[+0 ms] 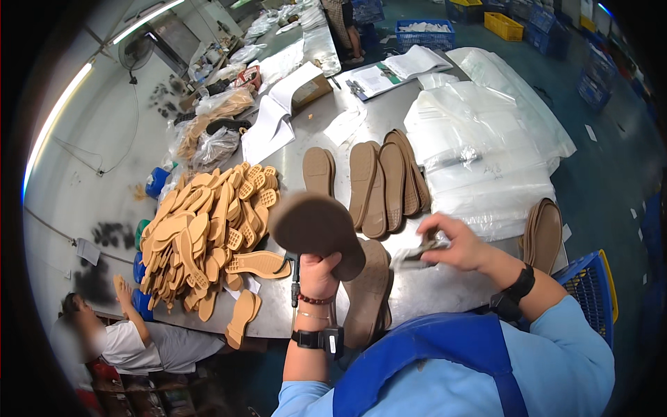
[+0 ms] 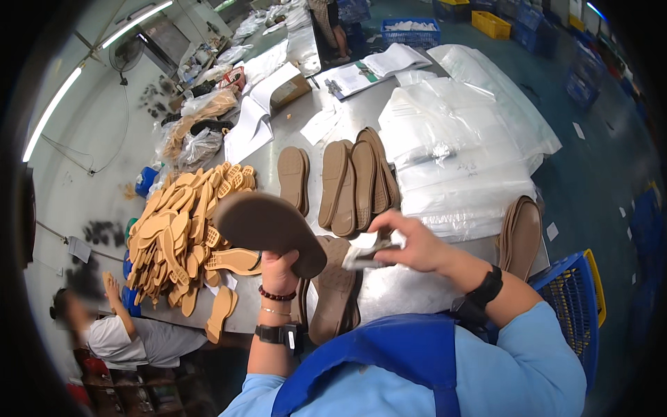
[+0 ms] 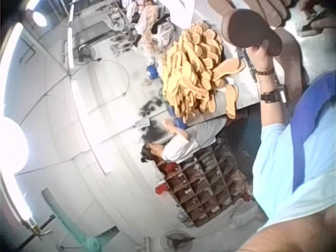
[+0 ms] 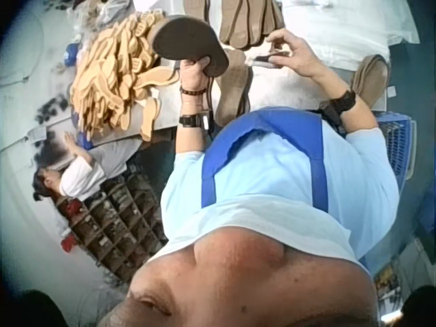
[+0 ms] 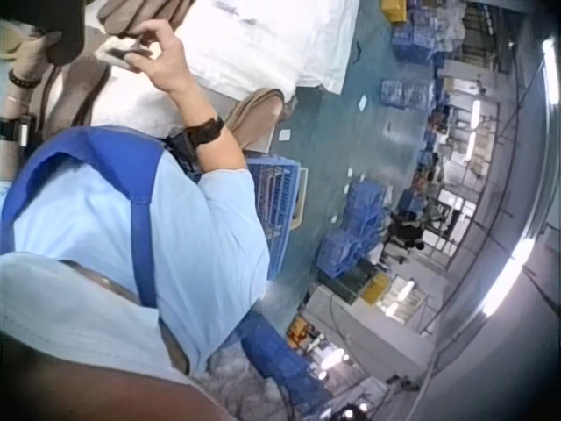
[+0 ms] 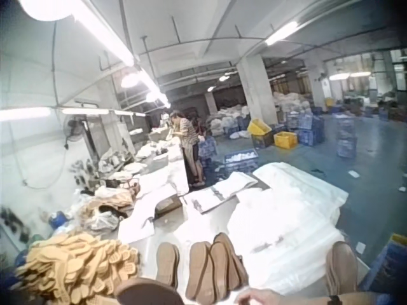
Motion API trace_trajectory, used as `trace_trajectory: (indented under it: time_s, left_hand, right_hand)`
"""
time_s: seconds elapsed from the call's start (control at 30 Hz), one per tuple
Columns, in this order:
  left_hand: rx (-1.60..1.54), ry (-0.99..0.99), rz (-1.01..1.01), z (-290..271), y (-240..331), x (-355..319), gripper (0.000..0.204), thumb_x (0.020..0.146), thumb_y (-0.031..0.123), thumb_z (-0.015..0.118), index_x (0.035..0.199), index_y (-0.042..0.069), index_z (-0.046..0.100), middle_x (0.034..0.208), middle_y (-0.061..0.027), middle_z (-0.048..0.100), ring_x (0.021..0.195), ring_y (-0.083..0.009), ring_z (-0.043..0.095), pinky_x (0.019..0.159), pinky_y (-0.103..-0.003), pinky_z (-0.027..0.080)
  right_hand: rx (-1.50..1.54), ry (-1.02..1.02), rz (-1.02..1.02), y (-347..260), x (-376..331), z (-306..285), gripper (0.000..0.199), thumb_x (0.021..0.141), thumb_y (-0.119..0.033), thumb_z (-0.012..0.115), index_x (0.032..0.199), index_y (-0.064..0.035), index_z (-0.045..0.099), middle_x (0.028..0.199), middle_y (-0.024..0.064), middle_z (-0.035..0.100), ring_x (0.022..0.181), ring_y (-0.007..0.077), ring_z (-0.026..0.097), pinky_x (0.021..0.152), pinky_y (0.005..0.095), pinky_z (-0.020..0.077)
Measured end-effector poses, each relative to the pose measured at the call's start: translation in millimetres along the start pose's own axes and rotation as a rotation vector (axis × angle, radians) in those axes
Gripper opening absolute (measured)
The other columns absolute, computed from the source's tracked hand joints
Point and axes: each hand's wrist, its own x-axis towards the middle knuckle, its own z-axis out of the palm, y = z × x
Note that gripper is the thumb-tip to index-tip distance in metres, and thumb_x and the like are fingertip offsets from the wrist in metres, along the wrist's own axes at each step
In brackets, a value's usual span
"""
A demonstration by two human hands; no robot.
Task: Clean the bottom of shoe soles using a brush and liquid solution before packing.
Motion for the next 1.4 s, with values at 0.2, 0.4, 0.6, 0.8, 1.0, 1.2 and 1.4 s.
trace_trajectory:
  time_s: [0.2, 0.4, 0.6, 0.8, 1.0, 1.2, 1.4]
  left_hand:
    - [0.353, -0.017, -0.127, -27.8, 10.8, -38.1, 0.038, 0.078, -0.011, 0.062, 0.113, 0.002, 0.061, 0.111, -0.0067, 0.065, 0.101, -0.0158, 0.061, 0.091, -0.032, 0.048]
    - [0.211, -0.052, -0.518, -13.6, 1.3, -78.2, 0.051, 0.079, -0.005, 0.066, 0.127, 0.002, 0.049, 0.120, -0.0065, 0.059, 0.112, -0.0166, 0.055, 0.097, -0.032, 0.043]
    - [1.141, -0.225, -0.723, -63.4, 3.2, -93.6, 0.075, 0.070, 0.019, 0.082, 0.135, 0.005, 0.046, 0.083, -0.0060, 0.063, 0.074, -0.0166, 0.061, 0.068, -0.030, 0.050]
    - [1.544, -0.383, -0.532, -74.8, 0.7, -6.7, 0.060, 0.074, 0.026, 0.078, 0.125, 0.005, 0.055, 0.076, -0.0095, 0.065, 0.071, -0.0198, 0.063, 0.065, -0.031, 0.050]
    - [1.141, 0.057, -0.273, -120.8, -93.0, 124.8, 0.058, 0.087, 0.019, 0.064, 0.134, -0.005, 0.042, 0.107, -0.0175, 0.065, 0.098, -0.0185, 0.062, 0.081, -0.030, 0.049]
    - [0.747, 0.154, -0.468, -97.3, -103.7, 160.9, 0.074, 0.075, 0.004, 0.073, 0.138, -0.009, 0.035, 0.105, -0.0155, 0.065, 0.088, -0.0230, 0.066, 0.082, -0.032, 0.053]
    - [-0.107, -0.032, -0.468, -30.6, -44.9, 104.8, 0.059, 0.073, -0.011, 0.053, 0.131, -0.001, 0.047, 0.116, -0.0104, 0.061, 0.103, -0.0215, 0.062, 0.090, -0.035, 0.052]
  right_hand:
    - [0.311, 0.338, 0.070, -18.3, 14.7, -32.6, 0.042, 0.078, 0.000, 0.071, 0.114, -0.0044, 0.050, 0.095, 0.0020, 0.057, 0.084, 0.0081, 0.057, 0.077, 0.0232, 0.0487]
    - [0.358, 0.333, 0.075, -11.6, 21.7, -29.8, 0.042, 0.078, -0.002, 0.073, 0.114, -0.0043, 0.051, 0.093, 0.0006, 0.057, 0.082, 0.0067, 0.056, 0.074, 0.0216, 0.0475]
    - [0.266, 0.291, 0.199, 6.6, 14.6, -29.7, 0.042, 0.077, -0.002, 0.073, 0.113, -0.0051, 0.052, 0.086, -0.0015, 0.057, 0.079, 0.0058, 0.054, 0.072, 0.0205, 0.0459]
    - [0.313, 0.371, 0.273, 23.9, 11.7, -32.1, 0.042, 0.076, -0.001, 0.073, 0.112, -0.0050, 0.052, 0.086, -0.0008, 0.057, 0.078, 0.0058, 0.055, 0.072, 0.0212, 0.0463]
    - [0.291, 0.338, 0.358, 24.8, 14.3, -10.8, 0.043, 0.076, -0.003, 0.074, 0.112, -0.0054, 0.052, 0.086, -0.0010, 0.057, 0.078, 0.0059, 0.055, 0.072, 0.0215, 0.0465]
    - [0.156, 0.358, 0.354, 31.1, 1.1, -21.5, 0.044, 0.075, -0.005, 0.075, 0.112, -0.0055, 0.052, 0.084, -0.0018, 0.055, 0.077, 0.0057, 0.052, 0.071, 0.0210, 0.0457]
    - [0.249, 0.508, 0.274, 31.6, 9.9, -21.8, 0.043, 0.078, 0.001, 0.070, 0.115, -0.0059, 0.050, 0.090, 0.0018, 0.058, 0.082, 0.0081, 0.055, 0.074, 0.0221, 0.0468]
